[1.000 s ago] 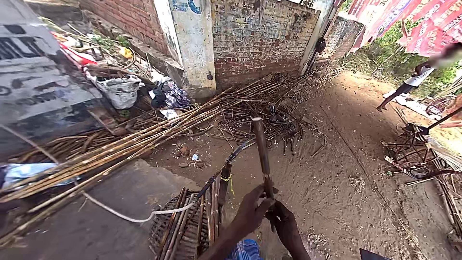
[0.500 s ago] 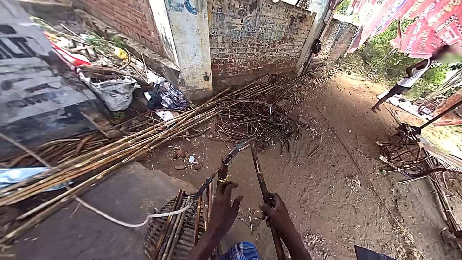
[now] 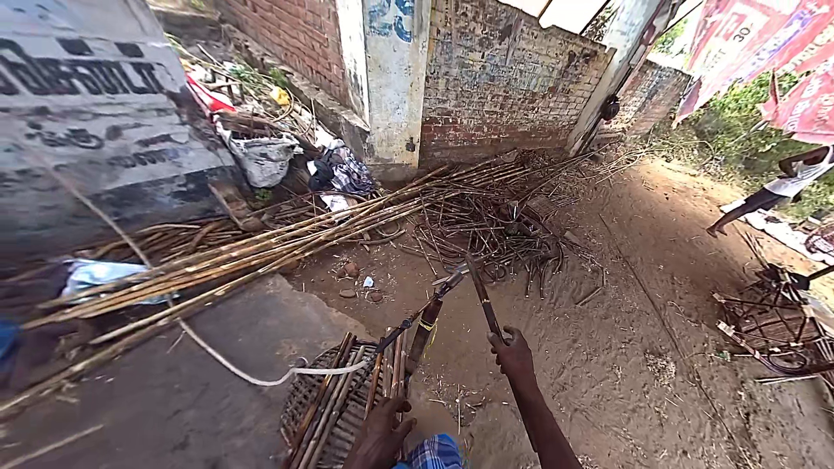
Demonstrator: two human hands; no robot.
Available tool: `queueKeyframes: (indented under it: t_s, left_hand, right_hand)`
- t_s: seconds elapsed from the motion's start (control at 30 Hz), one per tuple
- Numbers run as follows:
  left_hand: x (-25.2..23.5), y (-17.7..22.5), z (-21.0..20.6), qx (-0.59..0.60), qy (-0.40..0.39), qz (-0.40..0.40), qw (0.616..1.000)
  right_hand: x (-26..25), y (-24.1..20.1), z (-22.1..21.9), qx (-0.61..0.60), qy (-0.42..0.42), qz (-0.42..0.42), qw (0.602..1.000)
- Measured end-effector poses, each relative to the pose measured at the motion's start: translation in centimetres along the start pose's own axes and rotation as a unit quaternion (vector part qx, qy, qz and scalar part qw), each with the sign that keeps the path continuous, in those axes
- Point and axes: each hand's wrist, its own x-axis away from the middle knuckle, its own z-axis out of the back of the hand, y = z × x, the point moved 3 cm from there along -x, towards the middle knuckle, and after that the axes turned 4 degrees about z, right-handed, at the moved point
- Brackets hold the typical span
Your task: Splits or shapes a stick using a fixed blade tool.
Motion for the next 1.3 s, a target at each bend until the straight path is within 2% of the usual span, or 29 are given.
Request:
queueKeyframes:
  t_s: [0.1,0.17,0.27,0.33,0.4,0.47,0.57,0.63,0.7,0.77,0.87,0.93,1.07,1.3]
  left_hand:
    - [-0.1,-1.8,0.5,-0.004,-0.009,0.011,1.000]
    - [-0.5,-1.3,0.6,0.025,-0.020,0.018,0.999]
    - [-2.4,3.9,-1.1,0.207,-0.056,0.013,0.977]
    - [-4.5,9.2,-2.7,0.392,-0.106,0.013,0.914]
    - [-7.3,14.1,-4.2,0.506,-0.120,0.007,0.854]
    - [-9.8,17.5,-5.3,0.557,-0.099,0.004,0.825]
    - [-11.4,20.0,-5.8,0.568,-0.075,0.035,0.819]
    - [-11.6,20.4,-5.8,0.585,-0.080,0.035,0.806]
    - [-11.8,20.5,-5.5,0.624,-0.083,0.029,0.776]
    - [-11.6,20.6,-5.3,0.651,-0.096,0.027,0.753]
    - [-11.1,20.8,-5.9,0.647,-0.122,0.015,0.753]
    - [-10.9,21.0,-6.2,0.634,-0.113,0.013,0.765]
    - [-11.0,20.7,-6.1,0.640,-0.080,0.026,0.764]
    - [-11.4,20.6,-5.5,0.636,-0.083,0.034,0.767]
  right_hand:
    - [-0.6,0.1,0.1,0.043,0.011,0.009,0.999]
    - [-0.7,-0.2,0.4,0.078,0.017,0.021,0.997]
    - [-0.7,-0.1,0.5,0.085,0.036,0.039,0.995]
    - [-0.4,-0.2,0.3,0.094,0.046,0.047,0.993]
    - [0.4,-0.2,0.3,0.105,0.054,0.053,0.992]
    - [1.4,-0.2,0.6,0.118,0.068,0.076,0.988]
    - [2.6,0.1,1.6,0.120,0.072,0.125,0.982]
    - [4.0,1.5,2.8,0.104,0.044,0.078,0.991]
    - [5.7,4.0,3.9,0.104,-0.027,-0.010,0.994]
    - [6.9,6.9,4.1,0.063,-0.101,-0.054,0.991]
    - [8.6,8.5,3.8,0.039,-0.116,-0.055,0.991]
    - [8.9,8.5,3.7,0.040,-0.099,-0.041,0.993]
    - [8.7,8.3,3.6,0.016,-0.104,-0.036,0.994]
    - [8.5,8.6,3.4,0.016,-0.109,-0.025,0.994]
